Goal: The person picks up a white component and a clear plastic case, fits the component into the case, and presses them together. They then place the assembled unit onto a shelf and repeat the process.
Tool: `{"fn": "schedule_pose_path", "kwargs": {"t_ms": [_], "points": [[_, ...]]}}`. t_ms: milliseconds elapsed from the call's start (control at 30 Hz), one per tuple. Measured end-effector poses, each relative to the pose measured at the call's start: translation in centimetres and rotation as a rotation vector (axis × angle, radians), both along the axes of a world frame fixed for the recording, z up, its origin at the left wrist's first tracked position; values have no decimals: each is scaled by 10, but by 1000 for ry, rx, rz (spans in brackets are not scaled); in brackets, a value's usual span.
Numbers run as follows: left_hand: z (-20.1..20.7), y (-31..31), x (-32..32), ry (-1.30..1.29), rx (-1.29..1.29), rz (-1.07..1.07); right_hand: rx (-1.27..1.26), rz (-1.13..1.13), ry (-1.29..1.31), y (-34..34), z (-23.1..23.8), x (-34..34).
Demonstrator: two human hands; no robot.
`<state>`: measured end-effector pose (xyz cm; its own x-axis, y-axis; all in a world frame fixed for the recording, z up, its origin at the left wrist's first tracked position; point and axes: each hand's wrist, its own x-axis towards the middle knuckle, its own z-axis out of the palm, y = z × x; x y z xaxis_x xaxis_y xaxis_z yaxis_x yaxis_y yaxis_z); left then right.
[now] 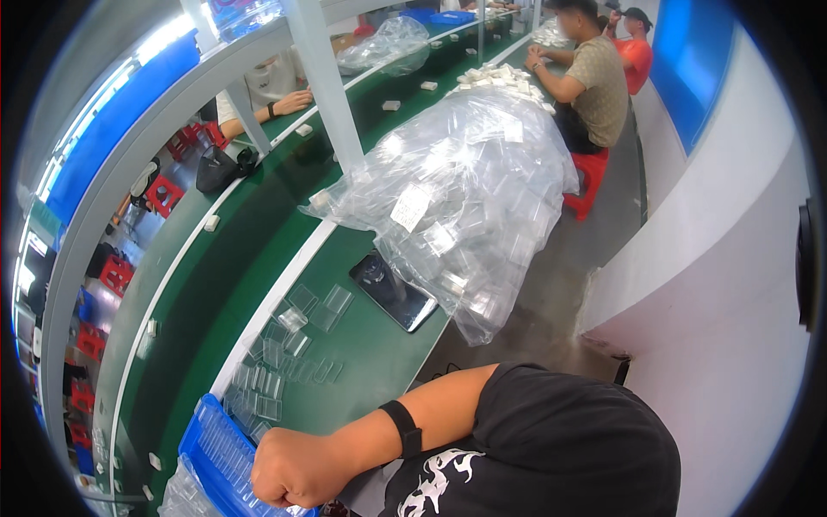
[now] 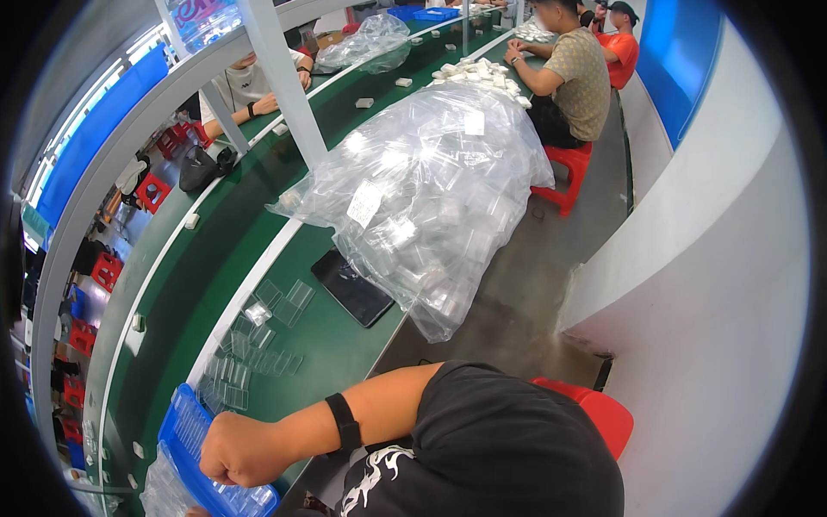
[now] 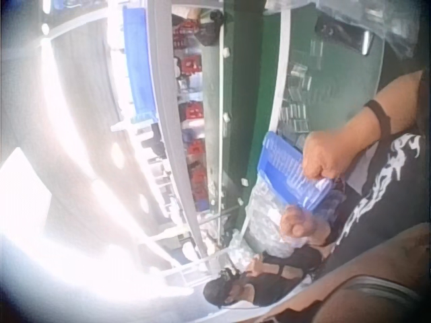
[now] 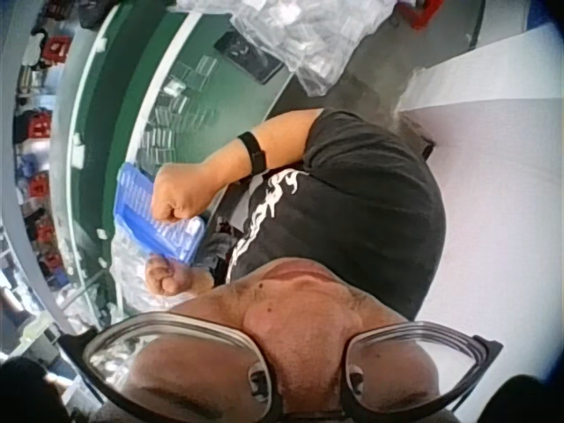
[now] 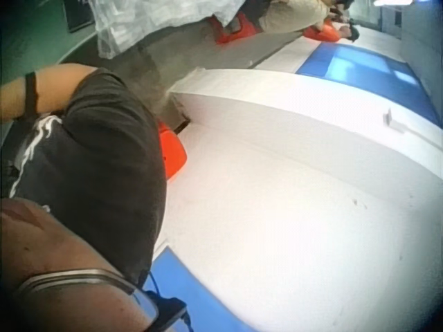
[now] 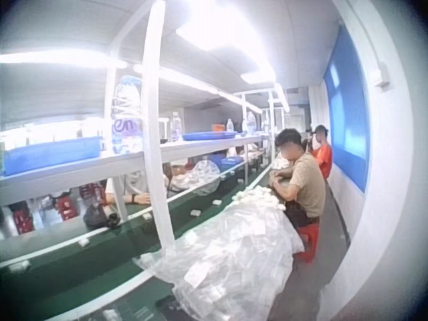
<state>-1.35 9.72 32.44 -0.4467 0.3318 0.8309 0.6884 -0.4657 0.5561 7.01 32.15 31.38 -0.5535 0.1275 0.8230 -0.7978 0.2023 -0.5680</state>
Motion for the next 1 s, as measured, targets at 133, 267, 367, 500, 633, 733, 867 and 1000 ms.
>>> {"fn": "schedule_pose_path", "kwargs": {"t_ms": [133,267,367,500,633,733,867,1000], "points": [[10,54,37,-169,-111,-130,-40,-18,-42,10,-10,6],[16,88,42,-58,-255,189,118,117,-172,22,-8,6],[0,72,44,-78,-577,191,198,171,-69,32,-16,16],[-27,68,27,116,-763,29,388,177,-111,40,-19,27],[-26,81,37,230,-717,-63,312,395,-76,37,-27,19],[-30,80,32,242,-642,-92,272,429,-17,38,-25,16],[-20,85,33,293,-562,-75,336,445,-115,54,-25,17],[-21,91,30,254,-608,-115,379,428,-225,69,-24,19]]}}
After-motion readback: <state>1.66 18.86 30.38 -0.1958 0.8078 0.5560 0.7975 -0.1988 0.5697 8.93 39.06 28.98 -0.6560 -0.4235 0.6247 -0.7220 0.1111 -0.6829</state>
